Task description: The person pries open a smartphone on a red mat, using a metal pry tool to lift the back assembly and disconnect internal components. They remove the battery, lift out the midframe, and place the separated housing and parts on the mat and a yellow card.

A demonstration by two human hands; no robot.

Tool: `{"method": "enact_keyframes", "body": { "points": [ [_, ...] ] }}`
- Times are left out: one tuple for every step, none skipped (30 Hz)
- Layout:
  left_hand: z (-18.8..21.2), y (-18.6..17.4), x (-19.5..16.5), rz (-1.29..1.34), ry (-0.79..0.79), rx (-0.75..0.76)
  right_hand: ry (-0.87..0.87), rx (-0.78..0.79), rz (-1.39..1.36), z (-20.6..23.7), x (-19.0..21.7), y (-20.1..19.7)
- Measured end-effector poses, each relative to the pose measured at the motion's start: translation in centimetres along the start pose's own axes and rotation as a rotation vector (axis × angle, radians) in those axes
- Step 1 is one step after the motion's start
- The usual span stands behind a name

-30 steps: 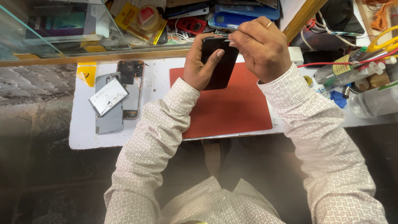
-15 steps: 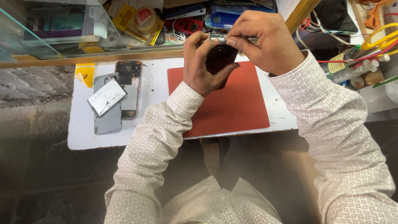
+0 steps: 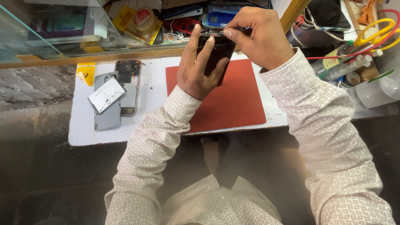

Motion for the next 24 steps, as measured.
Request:
{"method": "enact_keyframes", "body": {
  "points": [
    [0.2, -0.3, -0.4, 0.016, 0.010, -0.013, 0.000, -0.008, 0.000, 0.1, 0.0, 0.0],
    [0.4, -0.6, -0.9, 0.031, 0.019, -0.027, 0.000, -0.015, 0.000, 0.2, 0.0, 0.0],
    [0.8, -0.7, -1.4, 0.079, 0.011, -0.028, -0.001, -0.023, -0.001, 0.3, -0.1, 0.0],
    [1.4, -0.9, -1.9, 0.126, 0.003, -0.028, -0.013, -0.036, -0.002, 0.4, 0.0, -0.1],
    [2.1, -1.2, -2.4, 0.173, -0.008, -0.027, -0.025, -0.048, -0.005, 0.5, 0.0, -0.1],
    [2.9, -1.2, -2.6, 0.230, -0.080, 0.011, -0.034, -0.058, -0.010, 0.8, 0.1, -0.1],
    [3.9, -1.3, -2.7, 0.286, -0.152, 0.048, -0.018, -0.068, -0.030, 1.0, 0.0, 0.1],
    [4.7, -1.3, -2.8, 0.342, -0.223, 0.085, -0.003, -0.079, -0.049, 1.1, -0.1, 0.2],
    [5.4, -1.8, -3.2, 0.323, -0.226, 0.075, 0.013, -0.090, -0.068, 1.3, -0.3, 0.3],
    [6.1, -2.4, -3.6, 0.305, -0.229, 0.065, 0.007, -0.101, -0.048, 1.5, -0.3, 0.2],
    [6.7, -3.0, -4.0, 0.286, -0.232, 0.055, 0.001, -0.111, -0.029, 1.6, -0.3, 0.3],
    [7.4, -3.5, -4.2, 0.260, -0.259, 0.062, -0.004, -0.122, -0.010, 1.8, -0.4, 0.3],
    [7.9, -3.9, -4.3, 0.234, -0.285, 0.070, -0.005, -0.144, -0.003, 2.0, -0.5, 0.2],
    [8.5, -4.4, -4.4, 0.208, -0.312, 0.077, -0.007, -0.165, 0.003, 2.2, -0.6, 0.1],
    [9.1, -4.8, -4.5, 0.185, -0.339, 0.087, -0.007, -0.186, 0.008, 2.4, -0.8, 0.1],
    [9.6, -5.2, -4.5, 0.163, -0.366, 0.098, 0.014, -0.212, -0.009, 2.7, -1.2, 0.0],
    [10.2, -5.4, -4.5, 0.142, -0.393, 0.110, 0.036, -0.237, -0.024, 3.0, -1.6, -0.1],
    [10.7, -5.7, -4.5, 0.138, -0.415, 0.107, 0.059, -0.261, -0.040, 3.3, -2.1, -0.1],
    [11.1, -5.9, -4.4, 0.135, -0.434, 0.104, 0.066, -0.285, -0.036, 3.6, -2.4, -0.2],
    [11.5, -6.1, -4.2, 0.131, -0.453, 0.102, 0.074, -0.310, -0.032, 4.0, -2.7, -0.3],
    [12.2, -6.0, -3.6, 0.166, -0.542, 0.117, 0.081, -0.334, -0.027, 4.4, -2.9, -0.4],
    [12.8, -5.8, -3.0, 0.200, -0.628, 0.131, 0.079, -0.358, -0.022, 4.8, -3.0, -0.5],
    [13.4, -5.5, -2.4, 0.236, -0.713, 0.145, 0.074, -0.383, -0.015, 5.2, -3.1, -0.7],
    [14.0, -5.4, -1.7, 0.283, -0.788, 0.144, 0.072, -0.407, -0.009, 5.7, -3.2, -0.8]
  ]
}}
Point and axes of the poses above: each hand's wrist, its own z-axis away from the middle knuckle, its own y-axis out of the palm, x = y × z, the point moved 8 cm from there along -z, towards the middle knuckle, and after that the axes turned 8 degrees about -y, right-handed, at the moved point
